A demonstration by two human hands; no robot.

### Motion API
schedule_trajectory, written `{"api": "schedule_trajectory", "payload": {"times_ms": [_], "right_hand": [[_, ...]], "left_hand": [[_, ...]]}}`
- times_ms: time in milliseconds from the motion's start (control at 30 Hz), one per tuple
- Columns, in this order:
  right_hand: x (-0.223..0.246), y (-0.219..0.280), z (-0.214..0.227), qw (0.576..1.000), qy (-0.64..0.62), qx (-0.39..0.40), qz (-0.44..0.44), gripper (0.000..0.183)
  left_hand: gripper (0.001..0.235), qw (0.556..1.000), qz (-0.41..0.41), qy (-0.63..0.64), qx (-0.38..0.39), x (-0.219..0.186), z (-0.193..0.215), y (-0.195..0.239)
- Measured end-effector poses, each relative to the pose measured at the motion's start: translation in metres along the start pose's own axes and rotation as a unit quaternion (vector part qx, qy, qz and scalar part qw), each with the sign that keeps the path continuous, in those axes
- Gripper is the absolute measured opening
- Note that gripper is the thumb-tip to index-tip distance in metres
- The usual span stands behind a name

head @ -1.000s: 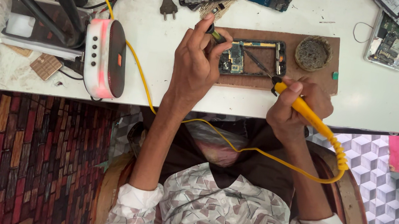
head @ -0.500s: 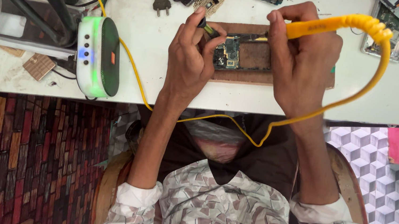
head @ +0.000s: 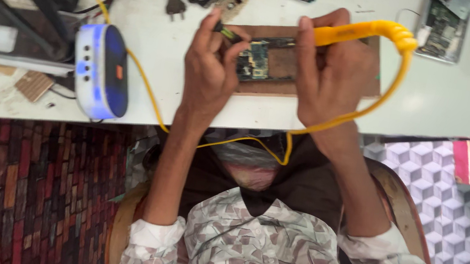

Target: The person uses a soldering iron and a screwdriver to work on a disassembled mobile phone motherboard placed on a wooden board. They repeatedly apply heat to specific points on the circuit board while holding it steady.

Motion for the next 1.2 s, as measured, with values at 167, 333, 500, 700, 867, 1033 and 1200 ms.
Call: {"api": "schedule_trajectory", "payload": {"times_ms": [167, 333, 500, 700, 867, 1033, 1200], "right_hand": [[-0.023, 0.018, 0.003, 0.998, -0.05, -0.046, -0.016, 0.024], [-0.081, 0.061, 0.031, 0.951, -0.193, -0.217, -0.106, 0.03], [-0.148, 0.085, 0.085, 0.891, -0.221, -0.38, -0.111, 0.038], [-0.189, 0.095, 0.109, 0.87, -0.185, -0.434, -0.147, 0.041], [-0.184, 0.1, 0.101, 0.904, -0.146, -0.387, -0.103, 0.042], [-0.193, 0.108, 0.1, 0.906, -0.161, -0.377, -0.107, 0.04], [-0.195, 0.107, 0.099, 0.907, -0.169, -0.37, -0.112, 0.044]], "left_hand": [[0.064, 0.999, 0.033, 0.005, 0.008, 0.004, 0.003, 0.005], [0.065, 0.997, 0.081, 0.004, 0.012, 0.009, 0.0, 0.007], [0.069, 0.999, 0.037, 0.005, 0.004, 0.005, -0.002, 0.004], [0.072, 0.999, 0.034, 0.006, 0.013, 0.0, 0.0, 0.005], [0.074, 0.999, 0.03, 0.005, 0.014, 0.0, -0.002, 0.005], [0.072, 1.0, 0.022, -0.004, 0.018, 0.001, -0.001, 0.004], [0.07, 0.999, 0.033, 0.004, 0.008, 0.0, 0.001, 0.001]]}}
Point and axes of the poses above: each hand's wrist, its own y-axis away from the middle knuckle, its own z-axis out of the back of the hand, x = y × z, the point moved 9 cm from there along -y, towards the middle knuckle, and after that the axes turned 12 degrees about -x, right-handed, at the moved point
